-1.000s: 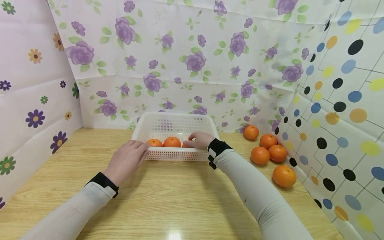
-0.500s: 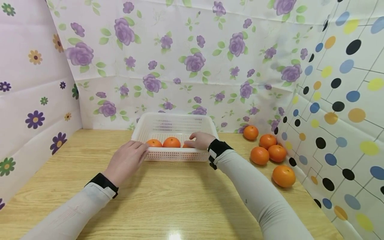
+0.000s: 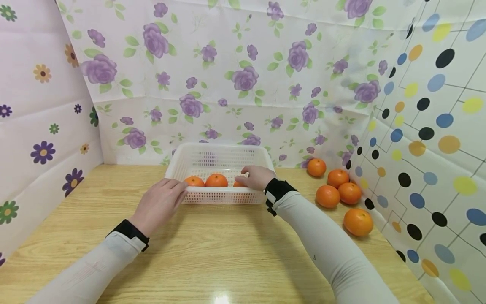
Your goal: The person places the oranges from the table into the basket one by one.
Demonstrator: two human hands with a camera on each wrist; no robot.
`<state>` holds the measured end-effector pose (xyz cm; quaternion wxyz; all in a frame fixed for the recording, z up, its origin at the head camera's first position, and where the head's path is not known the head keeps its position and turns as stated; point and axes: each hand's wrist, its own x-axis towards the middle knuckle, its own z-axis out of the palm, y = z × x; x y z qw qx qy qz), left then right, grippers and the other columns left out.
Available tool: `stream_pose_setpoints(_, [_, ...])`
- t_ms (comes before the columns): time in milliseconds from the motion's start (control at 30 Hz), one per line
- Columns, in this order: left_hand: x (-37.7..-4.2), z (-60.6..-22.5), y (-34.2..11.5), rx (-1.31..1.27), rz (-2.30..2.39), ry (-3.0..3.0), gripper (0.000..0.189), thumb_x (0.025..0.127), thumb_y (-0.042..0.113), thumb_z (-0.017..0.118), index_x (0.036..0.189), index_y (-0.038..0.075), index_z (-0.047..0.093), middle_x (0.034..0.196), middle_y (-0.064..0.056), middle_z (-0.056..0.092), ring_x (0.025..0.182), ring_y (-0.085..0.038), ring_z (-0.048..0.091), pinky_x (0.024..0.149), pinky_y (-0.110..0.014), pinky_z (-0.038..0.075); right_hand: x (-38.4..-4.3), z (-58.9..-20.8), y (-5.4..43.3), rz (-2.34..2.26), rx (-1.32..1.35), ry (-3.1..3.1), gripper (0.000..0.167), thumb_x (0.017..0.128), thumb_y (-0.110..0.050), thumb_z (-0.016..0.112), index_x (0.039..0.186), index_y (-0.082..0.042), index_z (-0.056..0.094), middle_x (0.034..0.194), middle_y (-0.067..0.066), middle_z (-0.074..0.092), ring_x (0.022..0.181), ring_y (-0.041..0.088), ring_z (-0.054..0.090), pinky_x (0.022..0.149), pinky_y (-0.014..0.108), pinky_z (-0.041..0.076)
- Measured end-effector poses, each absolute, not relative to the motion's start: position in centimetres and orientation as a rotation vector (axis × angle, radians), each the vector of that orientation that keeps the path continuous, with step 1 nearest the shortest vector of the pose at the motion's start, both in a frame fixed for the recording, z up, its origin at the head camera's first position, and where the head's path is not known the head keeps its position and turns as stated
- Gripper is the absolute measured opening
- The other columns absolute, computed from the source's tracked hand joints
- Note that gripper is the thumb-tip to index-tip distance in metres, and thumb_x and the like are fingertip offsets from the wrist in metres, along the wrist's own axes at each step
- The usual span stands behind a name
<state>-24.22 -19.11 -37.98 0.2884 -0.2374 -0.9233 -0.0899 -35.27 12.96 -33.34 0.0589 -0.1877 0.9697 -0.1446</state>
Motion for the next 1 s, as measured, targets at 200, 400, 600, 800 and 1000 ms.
stream_pose_setpoints(200, [-24.2,-37.9,-19.1,-0.629,-0.248,-2.48,0.025,0.108,0.02,0.076,0.128,0.005,0.075,0.116,-0.012,0.078,0.113,-0.033,0.07,0.103,-0.051,0.06,-35.4,-33.6,13.3,-0.434,-0.573,2.973,0.056,0.112,-0.048,0.063,0.149,-0.007,0.066,0.131,0.016,0.074,0.114,0.031,0.07,0.102,0.05,0.058])
stream_pose_setpoints(400, [-24.1,-37.9,-19.1,-0.629,-0.221,-2.467,0.025,0.107,0.019,0.076,0.128,0.006,0.076,0.116,-0.011,0.077,0.112,-0.033,0.069,0.103,-0.05,0.06,-35.5,-33.7,13.8,-0.467,-0.612,3.019,0.056,0.112,-0.049,0.063,0.149,-0.006,0.067,0.133,0.016,0.074,0.116,0.032,0.071,0.102,0.052,0.059])
stream_pose_setpoints(600, [-24.1,-37.8,-19.1,-0.633,-0.223,-2.452,0.023,0.106,0.018,0.078,0.126,0.006,0.077,0.114,-0.012,0.077,0.109,-0.033,0.07,0.101,-0.05,0.06,-34.3,-33.2,14.3,-0.5,-0.664,3.104,0.058,0.113,-0.048,0.063,0.153,-0.007,0.063,0.15,0.02,0.065,0.136,0.039,0.063,0.115,0.056,0.053])
stream_pose_setpoints(800, [-24.3,-37.9,-19.1,-0.632,-0.215,-2.478,0.025,0.107,0.019,0.077,0.129,0.006,0.076,0.117,-0.011,0.077,0.113,-0.032,0.07,0.104,-0.05,0.059,-33.1,-32.8,14.9,-0.514,-0.688,3.194,0.061,0.113,-0.048,0.063,0.158,-0.007,0.059,0.161,0.021,0.055,0.149,0.043,0.052,0.122,0.06,0.045])
stream_pose_setpoints(1000, [-24.5,-38.1,-19.1,-0.636,-0.206,-2.473,0.026,0.106,0.02,0.078,0.129,0.006,0.076,0.117,-0.011,0.077,0.113,-0.032,0.07,0.103,-0.05,0.06,-32.6,-33.1,15.9,-0.491,-0.748,3.267,0.064,0.112,-0.047,0.066,0.162,-0.008,0.055,0.164,0.02,0.052,0.152,0.042,0.047,0.125,0.06,0.041])
